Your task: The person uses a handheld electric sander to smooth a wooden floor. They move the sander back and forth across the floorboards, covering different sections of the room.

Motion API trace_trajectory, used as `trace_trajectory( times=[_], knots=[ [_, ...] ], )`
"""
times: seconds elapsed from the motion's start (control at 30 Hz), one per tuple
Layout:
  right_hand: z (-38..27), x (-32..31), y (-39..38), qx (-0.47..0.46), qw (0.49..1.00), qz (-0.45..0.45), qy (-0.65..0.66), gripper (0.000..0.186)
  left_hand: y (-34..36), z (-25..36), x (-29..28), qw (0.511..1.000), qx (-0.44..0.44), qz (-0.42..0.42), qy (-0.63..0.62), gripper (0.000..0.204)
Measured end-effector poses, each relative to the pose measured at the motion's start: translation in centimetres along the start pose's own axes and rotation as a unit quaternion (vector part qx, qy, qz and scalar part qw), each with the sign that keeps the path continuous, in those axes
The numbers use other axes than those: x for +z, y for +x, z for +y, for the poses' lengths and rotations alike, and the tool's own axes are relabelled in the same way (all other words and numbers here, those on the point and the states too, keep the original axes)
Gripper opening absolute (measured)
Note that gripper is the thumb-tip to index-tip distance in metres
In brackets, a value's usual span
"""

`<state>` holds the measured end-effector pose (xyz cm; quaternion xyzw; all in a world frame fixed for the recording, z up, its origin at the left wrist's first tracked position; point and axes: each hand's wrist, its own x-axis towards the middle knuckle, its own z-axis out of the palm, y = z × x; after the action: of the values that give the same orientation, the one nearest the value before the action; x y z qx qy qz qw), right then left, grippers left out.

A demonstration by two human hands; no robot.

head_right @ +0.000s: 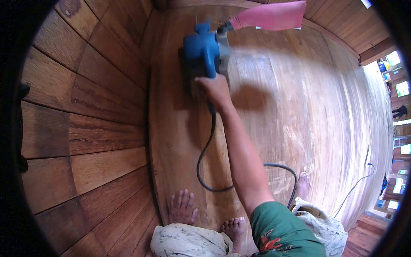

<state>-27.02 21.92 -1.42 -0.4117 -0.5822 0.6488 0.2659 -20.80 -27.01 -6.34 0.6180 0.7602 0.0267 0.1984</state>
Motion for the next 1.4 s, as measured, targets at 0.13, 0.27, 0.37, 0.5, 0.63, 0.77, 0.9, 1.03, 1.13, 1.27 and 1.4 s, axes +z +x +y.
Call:
trace_trajectory(
  times=[0.13, 0.27, 0.37, 0.5, 0.63, 0.77, 0.9, 1.03, 1.13, 1.27, 1.4],
  knots=[
    [0.6, 0.1, -7.3, 0.037, 0.999, -0.003, -0.014, 0.025, -0.1, 0.1, 0.1, 1.0, -0.007, -0.003, -0.01, 0.08],
    [0.5, 0.4, -15.1, 0.079, 0.996, 0.016, -0.039, 0.028, -0.1, 0.2, -0.1, 1.0, -0.011, -0.001, -0.014, 0.079],
    [-0.1, 0.4, -19.9, 0.125, 0.989, 0.02, -0.078, 0.029, 0.0, 0.2, -0.2, 1.0, -0.009, 0.0, -0.008, 0.078],
    [-0.4, 1.2, -22.3, 0.133, 0.986, 0.021, -0.102, 0.032, 0.0, 0.3, -0.3, 1.0, -0.011, 0.003, -0.009, 0.078],
    [-0.3, 2.1, -19.8, 0.11, 0.989, 0.032, -0.089, 0.031, -0.1, 0.3, -0.2, 1.0, -0.006, 0.011, 0.009, 0.078],
    [0.0, 2.8, -10.9, 0.083, 0.994, 0.025, -0.063, 0.028, -0.1, 0.1, 0.1, 1.0, -0.003, 0.002, 0.004, 0.079],
    [-0.8, 3.6, 2.3, 0.046, 0.995, 0.023, -0.08, 0.031, -0.2, 0.2, 0.1, 1.0, -0.007, -0.003, 0.001, 0.08],
    [-2.7, 4.2, 12.5, 0.028, 0.998, -0.004, -0.064, 0.028, -0.2, 0.3, -0.1, 1.0, -0.009, -0.003, -0.003, 0.08],
    [-3.0, 4.2, 16.4, 0.019, 0.999, -0.01, -0.044, 0.028, -0.1, 0.4, -0.3, 1.0, -0.016, -0.011, -0.015, 0.079],
    [-2.4, 3.4, 18.3, -0.001, 0.999, -0.021, -0.05, 0.026, -0.1, 0.5, -0.5, 0.999, -0.018, -0.023, -0.02, 0.08],
    [-1.8, 3.1, 18.2, -0.027, 0.996, 0.007, -0.086, 0.025, 0.0, 0.4, -0.6, 1.0, -0.011, -0.015, -0.011, 0.081]
  ],
)
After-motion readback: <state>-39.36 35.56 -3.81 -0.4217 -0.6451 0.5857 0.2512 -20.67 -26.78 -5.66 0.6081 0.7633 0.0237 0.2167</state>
